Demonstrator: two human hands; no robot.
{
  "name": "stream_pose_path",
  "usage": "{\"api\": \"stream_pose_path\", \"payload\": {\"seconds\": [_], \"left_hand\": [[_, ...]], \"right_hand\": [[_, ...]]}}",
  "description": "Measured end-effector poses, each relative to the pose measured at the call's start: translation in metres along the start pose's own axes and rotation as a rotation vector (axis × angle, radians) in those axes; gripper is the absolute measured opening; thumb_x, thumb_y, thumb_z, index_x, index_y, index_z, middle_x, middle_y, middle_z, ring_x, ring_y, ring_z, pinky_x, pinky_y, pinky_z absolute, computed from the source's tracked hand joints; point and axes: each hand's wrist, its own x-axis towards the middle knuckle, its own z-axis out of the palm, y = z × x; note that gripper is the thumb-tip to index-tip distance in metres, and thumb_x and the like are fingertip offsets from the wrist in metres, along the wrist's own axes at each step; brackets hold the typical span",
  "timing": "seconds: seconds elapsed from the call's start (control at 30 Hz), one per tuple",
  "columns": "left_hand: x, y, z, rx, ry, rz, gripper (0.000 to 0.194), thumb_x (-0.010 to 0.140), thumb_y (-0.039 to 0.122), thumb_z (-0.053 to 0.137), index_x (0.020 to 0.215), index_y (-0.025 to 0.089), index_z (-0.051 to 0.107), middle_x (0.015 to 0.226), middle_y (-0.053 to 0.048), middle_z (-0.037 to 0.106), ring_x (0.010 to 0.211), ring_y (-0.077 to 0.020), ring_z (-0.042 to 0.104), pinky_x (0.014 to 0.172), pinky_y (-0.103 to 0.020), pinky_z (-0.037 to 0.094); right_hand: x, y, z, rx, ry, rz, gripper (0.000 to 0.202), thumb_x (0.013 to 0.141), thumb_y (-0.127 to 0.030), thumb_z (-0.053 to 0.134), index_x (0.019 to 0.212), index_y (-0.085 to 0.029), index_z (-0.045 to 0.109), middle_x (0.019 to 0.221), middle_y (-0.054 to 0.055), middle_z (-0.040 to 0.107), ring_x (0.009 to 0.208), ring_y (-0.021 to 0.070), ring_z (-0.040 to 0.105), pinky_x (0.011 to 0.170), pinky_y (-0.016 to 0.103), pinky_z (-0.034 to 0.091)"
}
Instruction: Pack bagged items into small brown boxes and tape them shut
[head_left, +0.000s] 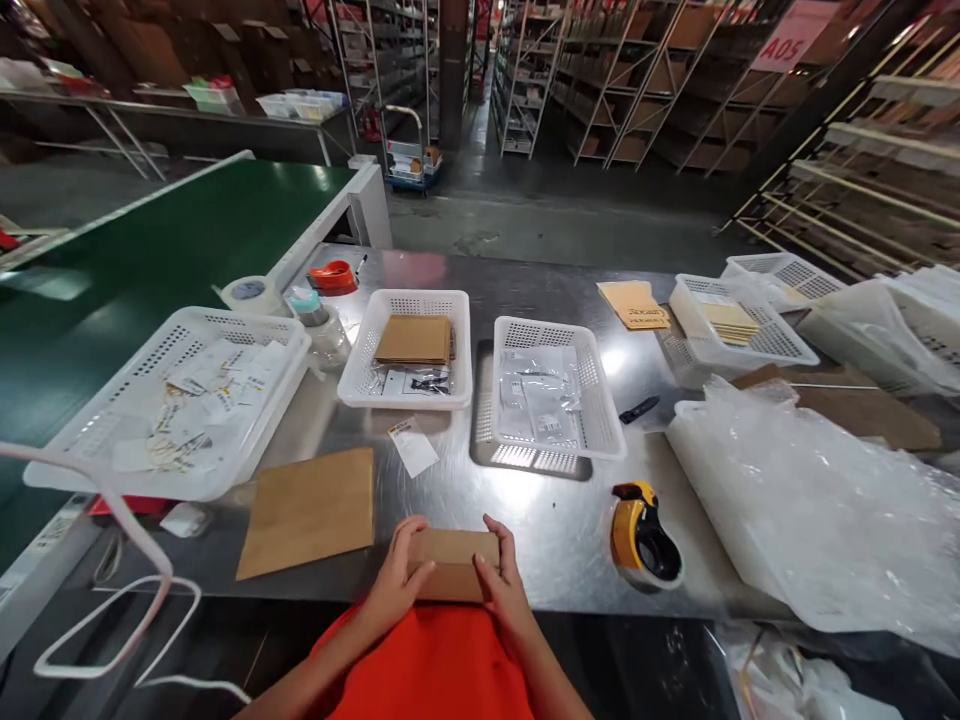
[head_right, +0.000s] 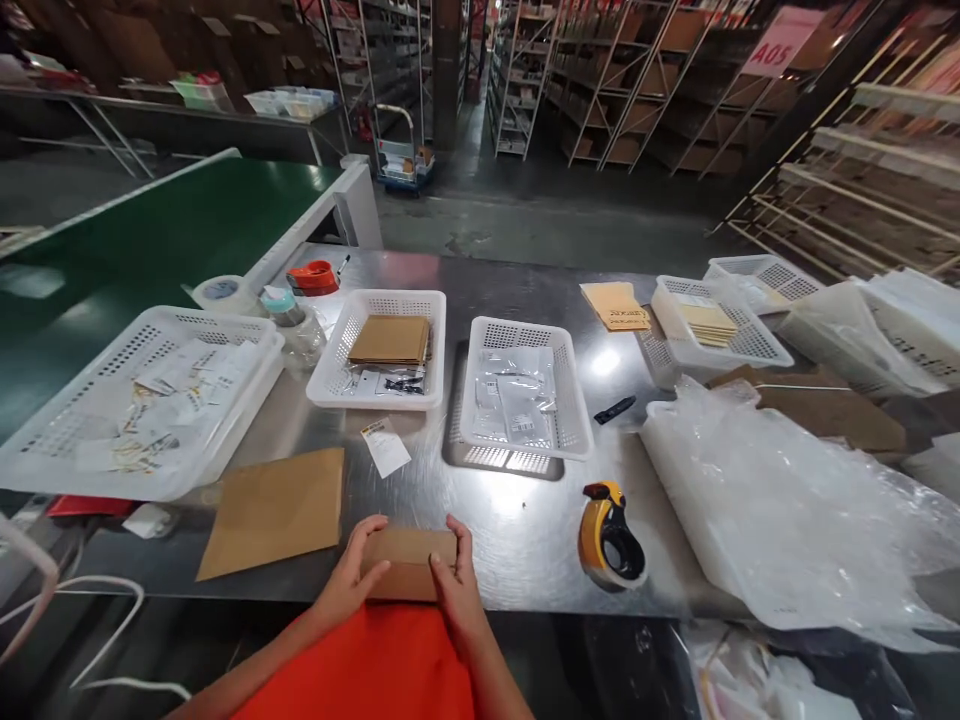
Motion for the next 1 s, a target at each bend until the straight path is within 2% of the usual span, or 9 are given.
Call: {"api": "stream_pose_path", "payload": {"seconds": [0.2, 0.33, 0.43, 0.5, 0.6, 0.7, 0.77, 0.9, 1.0], "left_hand": [[0.005, 0.013, 0.006, -0.156, 0.098, -0.187, 0.057, 0.071, 0.039, 0.065, 0.121, 0.019, 0.048, 0.13, -0.013, 0.053, 0.122, -0.0311, 0.05, 0.107, -0.048, 0.035], [0.009, 0.021, 0.005, -0.251, 0.124, -0.248, 0.052, 0.068, 0.043, 0.067, 0.112, 0.02, 0.052, 0.119, -0.011, 0.058, 0.107, -0.0292, 0.058, 0.094, -0.043, 0.046], [0.008, 0.017, 0.004, -0.22, 0.098, -0.201, 0.048, 0.071, 0.046, 0.065, 0.11, 0.02, 0.052, 0.115, -0.011, 0.058, 0.108, -0.0292, 0.057, 0.096, -0.043, 0.045], [0.008, 0.013, 0.003, -0.168, 0.084, -0.183, 0.046, 0.072, 0.046, 0.064, 0.11, 0.021, 0.052, 0.115, -0.01, 0.058, 0.111, -0.0297, 0.055, 0.1, -0.044, 0.041], [0.007, 0.007, 0.002, -0.128, 0.071, -0.184, 0.045, 0.074, 0.046, 0.062, 0.111, 0.022, 0.051, 0.117, -0.01, 0.057, 0.114, -0.0303, 0.053, 0.101, -0.045, 0.04], [0.007, 0.005, 0.001, -0.124, 0.061, -0.182, 0.047, 0.074, 0.049, 0.062, 0.11, 0.023, 0.051, 0.118, -0.009, 0.056, 0.114, -0.0304, 0.053, 0.1, -0.044, 0.041], [0.008, 0.006, 0.0, -0.131, 0.037, -0.187, 0.047, 0.074, 0.052, 0.062, 0.11, 0.023, 0.05, 0.117, -0.009, 0.057, 0.113, -0.0301, 0.053, 0.1, -0.043, 0.041], [0.009, 0.011, -0.003, -0.178, -0.012, -0.207, 0.049, 0.076, 0.056, 0.06, 0.111, 0.024, 0.05, 0.113, -0.008, 0.057, 0.107, -0.0289, 0.056, 0.094, -0.041, 0.045], [0.009, 0.013, -0.002, -0.195, -0.015, -0.199, 0.049, 0.074, 0.055, 0.062, 0.111, 0.024, 0.051, 0.112, -0.007, 0.057, 0.106, -0.0286, 0.056, 0.093, -0.04, 0.045]], "right_hand": [[-0.003, -0.001, 0.004, 0.131, -0.091, 0.128, 0.08, 0.08, -0.057, 0.063, 0.146, -0.035, 0.024, 0.141, 0.008, 0.044, 0.11, 0.0257, 0.058, 0.09, 0.04, 0.052], [-0.002, 0.008, 0.014, 0.064, 0.009, 0.084, 0.077, 0.075, -0.057, 0.067, 0.139, -0.027, 0.037, 0.123, 0.01, 0.056, 0.098, 0.0274, 0.063, 0.078, 0.04, 0.056], [0.004, 0.013, 0.01, -0.157, 0.076, -0.028, 0.064, 0.082, -0.059, 0.056, 0.135, -0.025, 0.046, 0.113, 0.008, 0.064, 0.095, 0.0271, 0.065, 0.076, 0.039, 0.056], [0.014, 0.009, -0.013, -0.364, 0.173, -0.111, 0.061, 0.084, -0.061, 0.048, 0.133, -0.025, 0.048, 0.119, 0.008, 0.064, 0.104, 0.0285, 0.063, 0.084, 0.041, 0.054], [0.036, -0.009, -0.083, -0.557, 0.495, -0.148, 0.075, 0.082, -0.061, 0.044, 0.136, -0.01, 0.04, 0.137, 0.023, 0.048, 0.13, 0.0396, 0.042, 0.1, 0.051, 0.043], [0.052, -0.026, -0.163, -0.745, 0.822, -0.037, 0.061, 0.083, -0.045, 0.039, 0.124, 0.0, 0.045, 0.121, 0.034, 0.053, 0.127, 0.0481, 0.04, 0.099, 0.063, 0.034], [0.056, -0.03, -0.198, -0.823, 0.869, 0.028, 0.046, 0.076, -0.039, 0.048, 0.105, -0.004, 0.057, 0.101, 0.031, 0.061, 0.116, 0.0514, 0.049, 0.095, 0.068, 0.033], [0.037, -0.018, -0.211, -0.887, 0.771, 0.063, 0.021, 0.069, -0.039, 0.057, 0.073, -0.018, 0.058, 0.066, 0.013, 0.062, 0.089, 0.0419, 0.063, 0.088, 0.061, 0.043], [0.002, -0.006, -0.186, -0.629, 0.501, -0.023, 0.041, 0.073, -0.053, 0.058, 0.091, -0.017, 0.061, 0.077, 0.011, 0.069, 0.079, 0.0319, 0.066, 0.074, 0.044, 0.054]]}}
